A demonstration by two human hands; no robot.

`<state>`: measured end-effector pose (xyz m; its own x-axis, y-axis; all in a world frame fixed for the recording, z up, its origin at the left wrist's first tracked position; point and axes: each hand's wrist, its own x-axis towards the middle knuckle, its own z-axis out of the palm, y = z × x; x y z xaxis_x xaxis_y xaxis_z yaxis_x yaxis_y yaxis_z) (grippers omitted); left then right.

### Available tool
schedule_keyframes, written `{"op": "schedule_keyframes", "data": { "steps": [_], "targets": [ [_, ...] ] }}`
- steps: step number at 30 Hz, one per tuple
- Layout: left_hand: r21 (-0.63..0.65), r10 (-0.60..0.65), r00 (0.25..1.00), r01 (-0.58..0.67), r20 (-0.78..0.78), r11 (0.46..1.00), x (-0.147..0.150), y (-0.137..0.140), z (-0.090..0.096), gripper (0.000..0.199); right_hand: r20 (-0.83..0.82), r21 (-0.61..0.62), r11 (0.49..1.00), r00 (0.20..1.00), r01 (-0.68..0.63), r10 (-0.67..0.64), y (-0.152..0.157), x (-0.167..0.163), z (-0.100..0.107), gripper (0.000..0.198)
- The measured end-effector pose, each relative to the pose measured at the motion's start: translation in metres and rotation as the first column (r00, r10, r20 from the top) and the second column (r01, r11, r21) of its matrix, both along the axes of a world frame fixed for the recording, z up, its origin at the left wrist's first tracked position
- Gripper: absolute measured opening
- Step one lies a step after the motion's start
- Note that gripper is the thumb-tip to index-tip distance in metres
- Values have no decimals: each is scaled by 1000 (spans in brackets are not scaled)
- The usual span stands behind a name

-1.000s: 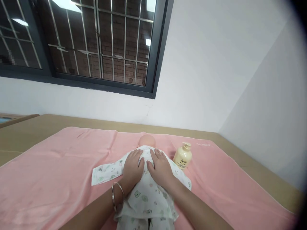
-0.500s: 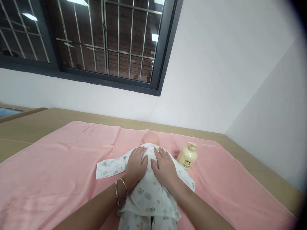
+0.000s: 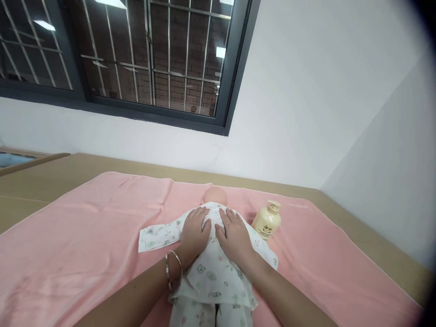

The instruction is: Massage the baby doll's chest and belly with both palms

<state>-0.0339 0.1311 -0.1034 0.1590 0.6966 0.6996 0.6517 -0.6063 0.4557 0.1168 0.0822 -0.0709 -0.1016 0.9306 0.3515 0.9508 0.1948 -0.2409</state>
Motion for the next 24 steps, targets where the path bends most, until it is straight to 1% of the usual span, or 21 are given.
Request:
{"op": "schedule_keyframes", "data": {
  "steps": [4,9,11,14,19,21,24],
  "targets": [
    [-3,-10,1000,10,-19,1000,0,-1,1,30,-1,13,1000,1000,-2,2,0,1,0,53],
    [116,16,998,-9,-58,993,0,-6,6,25,17,72,997,1000,-4,3,-2,0,-2,51],
    [128,10,997,-1,-73,992,0,-8,8,24,29,124,992,999,-23,20,-4,0,-4,48],
    [103,-8,997,16,-80,995,0,-8,9,23,23,175,983,998,-60,57,-7,0,-6,44],
    [5,-14,998,14,-64,1000,2,-5,10,25,-52,100,995,998,-13,18,-4,1,-1,48],
    [-14,-20,998,19,-62,1000,3,-3,10,26,-61,95,995,998,-21,27,-3,2,3,49],
    [-5,-36,995,36,-92,999,3,0,8,30,-62,102,993,996,-63,69,0,3,7,48]
  ]
}}
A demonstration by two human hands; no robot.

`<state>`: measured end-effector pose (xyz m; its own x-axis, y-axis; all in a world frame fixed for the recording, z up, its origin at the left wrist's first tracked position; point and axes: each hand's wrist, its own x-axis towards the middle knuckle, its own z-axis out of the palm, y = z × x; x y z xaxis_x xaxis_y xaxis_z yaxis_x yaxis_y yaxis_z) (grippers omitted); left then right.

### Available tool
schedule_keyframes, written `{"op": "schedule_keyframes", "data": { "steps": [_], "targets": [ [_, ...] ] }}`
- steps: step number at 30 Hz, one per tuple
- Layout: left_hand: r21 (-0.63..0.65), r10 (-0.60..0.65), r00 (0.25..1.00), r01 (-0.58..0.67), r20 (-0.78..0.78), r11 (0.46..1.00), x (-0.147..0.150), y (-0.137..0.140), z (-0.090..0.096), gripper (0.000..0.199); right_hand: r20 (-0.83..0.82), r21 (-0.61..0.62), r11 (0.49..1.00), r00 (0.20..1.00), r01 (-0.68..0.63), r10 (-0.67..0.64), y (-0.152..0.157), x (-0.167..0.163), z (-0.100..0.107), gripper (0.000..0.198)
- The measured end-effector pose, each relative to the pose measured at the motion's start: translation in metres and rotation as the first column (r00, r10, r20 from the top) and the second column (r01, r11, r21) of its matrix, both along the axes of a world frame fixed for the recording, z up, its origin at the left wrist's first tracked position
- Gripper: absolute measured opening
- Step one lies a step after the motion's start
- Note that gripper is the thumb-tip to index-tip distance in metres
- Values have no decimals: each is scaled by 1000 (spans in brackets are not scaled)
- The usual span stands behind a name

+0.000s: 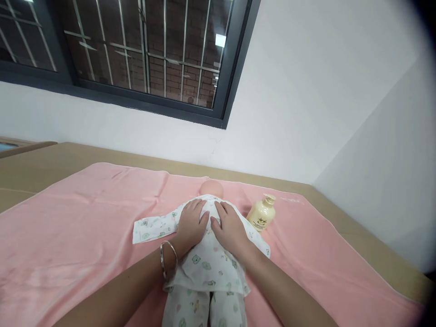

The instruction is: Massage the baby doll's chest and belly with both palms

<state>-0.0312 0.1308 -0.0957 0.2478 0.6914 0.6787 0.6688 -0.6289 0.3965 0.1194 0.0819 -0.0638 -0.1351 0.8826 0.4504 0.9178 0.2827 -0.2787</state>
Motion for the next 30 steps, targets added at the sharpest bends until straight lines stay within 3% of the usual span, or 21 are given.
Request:
{"op": "schedule_keyframes", "data": {
  "steps": [11,18,23,30],
  "targets": [
    [104,-51,993,62,-110,993,0,1,0,31,68,11,995,993,-97,96,5,6,-5,48],
    [308,37,997,-16,-62,951,-2,-14,6,20,159,80,996,986,30,-42,-10,-3,-4,41],
    [195,66,996,-55,-53,979,-1,-13,5,26,83,13,998,995,59,-60,-8,0,0,43],
    [73,-86,983,99,-161,992,-3,2,1,40,25,-129,990,998,-53,56,14,11,-3,56]
  ]
}}
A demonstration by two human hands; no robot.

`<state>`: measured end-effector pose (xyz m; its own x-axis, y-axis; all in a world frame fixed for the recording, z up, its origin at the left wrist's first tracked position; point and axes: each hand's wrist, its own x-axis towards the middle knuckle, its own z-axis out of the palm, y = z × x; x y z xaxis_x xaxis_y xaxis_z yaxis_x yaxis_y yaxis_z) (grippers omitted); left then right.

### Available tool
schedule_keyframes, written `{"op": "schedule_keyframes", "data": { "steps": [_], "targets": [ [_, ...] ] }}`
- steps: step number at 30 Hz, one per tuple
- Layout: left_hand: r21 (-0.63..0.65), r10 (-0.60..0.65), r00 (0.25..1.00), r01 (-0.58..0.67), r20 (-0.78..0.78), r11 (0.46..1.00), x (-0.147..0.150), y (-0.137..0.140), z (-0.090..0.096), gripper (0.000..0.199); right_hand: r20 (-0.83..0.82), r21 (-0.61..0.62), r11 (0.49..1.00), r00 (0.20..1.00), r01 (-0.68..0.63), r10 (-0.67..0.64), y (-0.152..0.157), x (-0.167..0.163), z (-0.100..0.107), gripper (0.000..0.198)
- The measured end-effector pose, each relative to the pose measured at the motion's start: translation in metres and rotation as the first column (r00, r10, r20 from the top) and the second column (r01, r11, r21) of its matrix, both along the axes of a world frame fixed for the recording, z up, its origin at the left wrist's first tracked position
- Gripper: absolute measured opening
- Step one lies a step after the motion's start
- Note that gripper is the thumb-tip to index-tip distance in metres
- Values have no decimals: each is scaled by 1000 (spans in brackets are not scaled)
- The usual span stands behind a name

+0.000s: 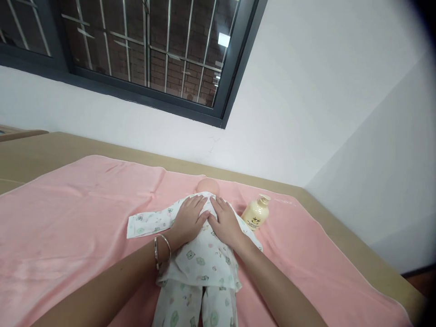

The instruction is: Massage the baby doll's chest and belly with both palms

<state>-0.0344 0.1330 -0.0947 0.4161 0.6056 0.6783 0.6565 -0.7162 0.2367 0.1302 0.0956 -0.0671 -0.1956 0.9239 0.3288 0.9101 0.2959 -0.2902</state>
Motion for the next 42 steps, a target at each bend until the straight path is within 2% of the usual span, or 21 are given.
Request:
{"op": "schedule_keyframes", "data": {
  "steps": [3,9,12,16,20,23,30,38,42],
  "targets": [
    [24,0,1000,-1,29,1000,0,-2,0,36,6,-7,1000,1000,-15,15,-4,-3,3,54],
    [134,49,994,-62,97,989,-2,-13,2,25,88,-15,999,996,28,-27,-31,-19,13,51],
    [97,69,992,-79,103,992,-2,-13,1,26,85,-62,995,994,80,-75,-33,-18,17,55],
    [26,83,996,-84,46,996,0,-7,-1,35,34,-86,987,991,134,-132,-19,-9,15,63],
    [1,50,998,-50,-43,999,1,-5,2,40,8,-65,995,997,71,-70,-3,-2,7,59],
    [30,40,998,-38,-56,999,1,-7,5,39,2,-13,999,1000,30,-30,-3,-2,4,56],
    [80,149,988,-145,-50,986,-1,-17,11,28,62,53,998,998,-16,13,-21,-14,5,49],
    [-67,57,998,-55,34,996,0,-6,5,34,-15,58,997,999,52,-51,-14,-6,-1,49],
    [-84,36,998,-32,42,996,1,0,-2,36,-36,48,996,997,69,-67,-7,-2,-5,49]
  ]
}}
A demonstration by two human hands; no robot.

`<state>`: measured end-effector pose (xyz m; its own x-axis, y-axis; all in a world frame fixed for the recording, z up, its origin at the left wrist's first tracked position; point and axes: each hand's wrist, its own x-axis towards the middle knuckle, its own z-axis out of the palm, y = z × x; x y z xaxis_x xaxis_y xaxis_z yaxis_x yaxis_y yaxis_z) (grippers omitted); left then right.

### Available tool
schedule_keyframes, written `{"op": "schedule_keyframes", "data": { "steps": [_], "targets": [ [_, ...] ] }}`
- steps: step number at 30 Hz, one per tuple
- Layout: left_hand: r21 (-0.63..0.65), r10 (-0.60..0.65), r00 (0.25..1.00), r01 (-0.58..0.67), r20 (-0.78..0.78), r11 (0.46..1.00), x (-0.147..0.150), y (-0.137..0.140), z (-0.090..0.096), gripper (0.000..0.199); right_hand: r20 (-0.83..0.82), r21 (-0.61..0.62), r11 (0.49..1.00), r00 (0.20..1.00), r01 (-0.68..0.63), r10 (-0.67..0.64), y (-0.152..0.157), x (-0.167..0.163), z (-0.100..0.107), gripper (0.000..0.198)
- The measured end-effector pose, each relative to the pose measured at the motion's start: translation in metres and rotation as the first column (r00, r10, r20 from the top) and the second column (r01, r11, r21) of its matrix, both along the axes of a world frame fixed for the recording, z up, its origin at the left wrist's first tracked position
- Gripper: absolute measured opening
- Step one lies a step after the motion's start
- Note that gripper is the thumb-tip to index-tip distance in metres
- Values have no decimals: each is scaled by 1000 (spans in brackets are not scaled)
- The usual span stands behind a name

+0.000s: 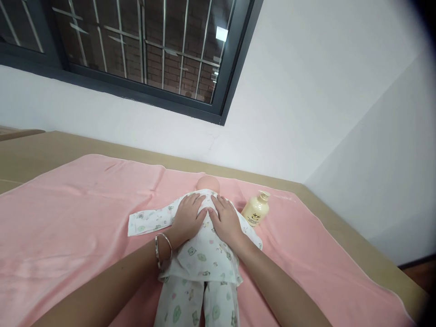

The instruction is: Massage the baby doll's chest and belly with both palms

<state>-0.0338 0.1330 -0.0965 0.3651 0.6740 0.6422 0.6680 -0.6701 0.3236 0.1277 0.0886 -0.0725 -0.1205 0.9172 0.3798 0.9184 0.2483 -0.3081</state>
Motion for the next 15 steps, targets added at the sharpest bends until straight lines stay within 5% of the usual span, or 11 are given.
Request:
{"op": "schedule_keyframes", "data": {
  "steps": [15],
  "targets": [
    [-18,-12,1000,12,25,1000,0,1,0,37,2,32,999,1000,0,-1,-1,0,1,47]
  ]
}}
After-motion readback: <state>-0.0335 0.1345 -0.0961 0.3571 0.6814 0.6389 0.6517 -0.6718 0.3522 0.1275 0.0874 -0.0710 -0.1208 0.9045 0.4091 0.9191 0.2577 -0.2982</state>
